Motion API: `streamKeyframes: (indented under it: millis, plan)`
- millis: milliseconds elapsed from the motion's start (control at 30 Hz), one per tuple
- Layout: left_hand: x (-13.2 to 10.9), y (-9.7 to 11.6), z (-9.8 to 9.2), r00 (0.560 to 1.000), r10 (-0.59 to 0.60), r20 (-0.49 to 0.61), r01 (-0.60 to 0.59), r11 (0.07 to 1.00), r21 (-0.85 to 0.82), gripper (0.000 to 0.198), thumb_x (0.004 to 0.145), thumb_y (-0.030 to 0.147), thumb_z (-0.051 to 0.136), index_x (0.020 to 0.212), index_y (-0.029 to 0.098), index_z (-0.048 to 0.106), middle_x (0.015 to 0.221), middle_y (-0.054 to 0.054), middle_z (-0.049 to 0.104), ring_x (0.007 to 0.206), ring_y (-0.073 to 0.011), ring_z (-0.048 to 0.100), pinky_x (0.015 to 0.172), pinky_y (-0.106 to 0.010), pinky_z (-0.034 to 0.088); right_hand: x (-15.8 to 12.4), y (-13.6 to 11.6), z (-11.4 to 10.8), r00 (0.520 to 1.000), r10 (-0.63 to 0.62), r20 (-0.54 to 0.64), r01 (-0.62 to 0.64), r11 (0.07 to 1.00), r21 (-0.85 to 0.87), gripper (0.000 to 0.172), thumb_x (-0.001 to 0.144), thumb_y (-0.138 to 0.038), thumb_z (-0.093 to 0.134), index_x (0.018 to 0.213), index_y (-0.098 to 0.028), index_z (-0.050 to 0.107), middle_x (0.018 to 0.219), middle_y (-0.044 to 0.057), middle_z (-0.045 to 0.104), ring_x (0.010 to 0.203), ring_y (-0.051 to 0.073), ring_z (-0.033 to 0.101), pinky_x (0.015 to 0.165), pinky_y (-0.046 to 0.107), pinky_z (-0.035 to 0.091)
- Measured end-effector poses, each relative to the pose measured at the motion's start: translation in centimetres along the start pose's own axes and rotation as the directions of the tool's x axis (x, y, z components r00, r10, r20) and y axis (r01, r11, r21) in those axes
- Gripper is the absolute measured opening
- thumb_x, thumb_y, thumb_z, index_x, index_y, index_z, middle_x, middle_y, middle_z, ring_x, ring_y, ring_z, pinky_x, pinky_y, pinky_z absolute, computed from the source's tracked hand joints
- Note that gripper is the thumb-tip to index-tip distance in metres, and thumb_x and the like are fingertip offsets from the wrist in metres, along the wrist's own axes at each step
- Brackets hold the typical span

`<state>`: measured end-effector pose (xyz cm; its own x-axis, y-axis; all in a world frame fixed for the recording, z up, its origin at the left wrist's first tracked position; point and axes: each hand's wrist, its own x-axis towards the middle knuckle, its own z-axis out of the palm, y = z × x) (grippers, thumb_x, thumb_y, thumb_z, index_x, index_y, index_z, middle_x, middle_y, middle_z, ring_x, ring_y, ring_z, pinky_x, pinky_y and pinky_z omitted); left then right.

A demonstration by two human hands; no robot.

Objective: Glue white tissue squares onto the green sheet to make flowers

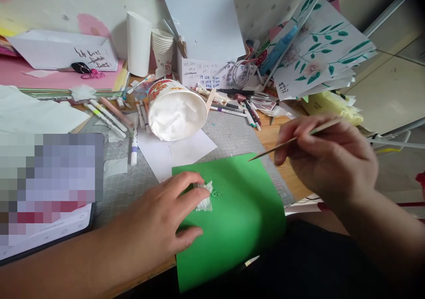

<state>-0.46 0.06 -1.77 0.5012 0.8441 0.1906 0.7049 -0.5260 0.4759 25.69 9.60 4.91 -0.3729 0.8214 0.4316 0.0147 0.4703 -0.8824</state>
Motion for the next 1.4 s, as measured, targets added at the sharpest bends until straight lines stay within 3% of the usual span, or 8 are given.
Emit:
streamKeyframes:
  millis: [67, 267, 467, 667, 833, 1000, 1200, 1400]
  plan:
    - [-0.1, 0.0, 0.1, 1.000, -0.009, -0.005, 0.009, 1.000, -0.009, 0.043, 0.075, 0.018, 0.061, 0.117, 0.025, 0.052, 0.127, -0.007, 0.049, 0.107, -0.0232, 0.057, 0.092, -0.036, 0.050, 0.9, 0.7, -0.4, 0.999, 0.039, -0.037, -0.038, 0.999, 0.017, 0.009, 0.085, -0.016, 0.053, 0.081, -0.023, 0.058, 0.083, 0.000, 0.059, 0.057, 0.013, 0.061, 0.050, 0.028, 0.050]
    - [-0.1, 0.1, 0.0, 0.999, -0.037, 0.007, 0.038, 0.998, -0.044, 0.052, 0.070, 0.022, 0.067, 0.120, 0.026, 0.050, 0.128, -0.007, 0.050, 0.107, -0.0247, 0.058, 0.090, -0.035, 0.053, 2.3, 4.7, -1.2, 0.933, 0.256, 0.253, -0.142, 0.908, -0.395, 0.014, 0.085, -0.032, 0.059, 0.077, -0.020, 0.060, 0.073, 0.001, 0.058, 0.063, 0.014, 0.058, 0.059, 0.027, 0.049]
    - [0.4, 0.6, -1.0, 0.988, -0.128, 0.086, 0.132, 0.990, -0.044, 0.053, 0.068, 0.028, 0.074, 0.117, 0.026, 0.054, 0.125, -0.006, 0.055, 0.110, -0.0249, 0.056, 0.096, -0.034, 0.050, 5.8, 4.3, 1.2, 0.922, -0.035, 0.386, 0.208, 0.886, -0.414, 0.016, 0.092, -0.020, 0.044, 0.093, -0.021, 0.060, 0.080, 0.003, 0.063, 0.074, 0.015, 0.060, 0.066, 0.026, 0.048]
    - [0.6, 0.2, -0.6, 0.991, -0.093, 0.094, 0.099, 0.993, -0.061, 0.052, 0.071, 0.034, 0.072, 0.118, 0.026, 0.052, 0.121, -0.007, 0.057, 0.106, -0.0251, 0.057, 0.093, -0.035, 0.051, 8.4, 5.0, 9.4, 0.787, -0.042, 0.616, 0.585, 0.368, -0.723, 0.045, 0.089, -0.019, 0.045, 0.133, -0.022, 0.045, 0.095, 0.007, 0.065, 0.068, 0.018, 0.061, 0.056, 0.028, 0.040]
    - [0.6, 0.8, -1.0, 0.988, -0.138, 0.075, 0.141, 0.989, -0.041, 0.048, 0.072, 0.029, 0.072, 0.116, 0.022, 0.054, 0.117, -0.007, 0.057, 0.105, -0.0238, 0.056, 0.093, -0.035, 0.049, 9.9, 6.2, 13.2, 0.806, 0.032, 0.591, 0.559, 0.286, -0.778, 0.031, 0.091, -0.018, 0.039, 0.113, -0.016, 0.060, 0.087, 0.012, 0.066, 0.069, 0.022, 0.062, 0.050, 0.028, 0.029]
    - [0.8, 0.7, -1.5, 0.984, -0.085, 0.153, 0.096, 0.994, -0.061, 0.047, 0.073, 0.032, 0.069, 0.116, 0.018, 0.056, 0.115, -0.010, 0.056, 0.102, -0.0253, 0.055, 0.090, -0.037, 0.050, 8.4, 6.2, 11.4, 0.808, 0.103, 0.581, 0.528, 0.314, -0.789, 0.018, 0.085, -0.016, 0.048, 0.081, -0.015, 0.066, 0.078, 0.008, 0.067, 0.069, 0.019, 0.063, 0.052, 0.027, 0.031]
    - [0.8, 1.1, -1.7, 0.982, -0.116, 0.149, 0.133, 0.986, -0.104, 0.047, 0.075, 0.028, 0.067, 0.119, 0.017, 0.055, 0.117, -0.009, 0.054, 0.103, -0.0249, 0.054, 0.092, -0.039, 0.048, 6.7, 3.5, 9.4, 0.852, 0.132, 0.507, 0.429, 0.380, -0.819, 0.040, 0.084, -0.029, 0.055, 0.123, -0.021, 0.054, 0.077, 0.001, 0.069, 0.064, 0.015, 0.063, 0.059, 0.024, 0.041]
    - [0.5, 1.3, -1.4, 0.985, -0.119, 0.122, 0.134, 0.984, -0.121, 0.046, 0.077, 0.028, 0.064, 0.120, 0.019, 0.053, 0.117, -0.009, 0.053, 0.102, -0.0244, 0.053, 0.090, -0.041, 0.049, 10.1, 4.1, 13.0, 0.903, 0.165, 0.398, 0.341, 0.290, -0.894, 0.049, 0.088, -0.035, 0.053, 0.131, -0.014, 0.043, 0.087, 0.011, 0.069, 0.076, 0.025, 0.065, 0.062, 0.032, 0.046]
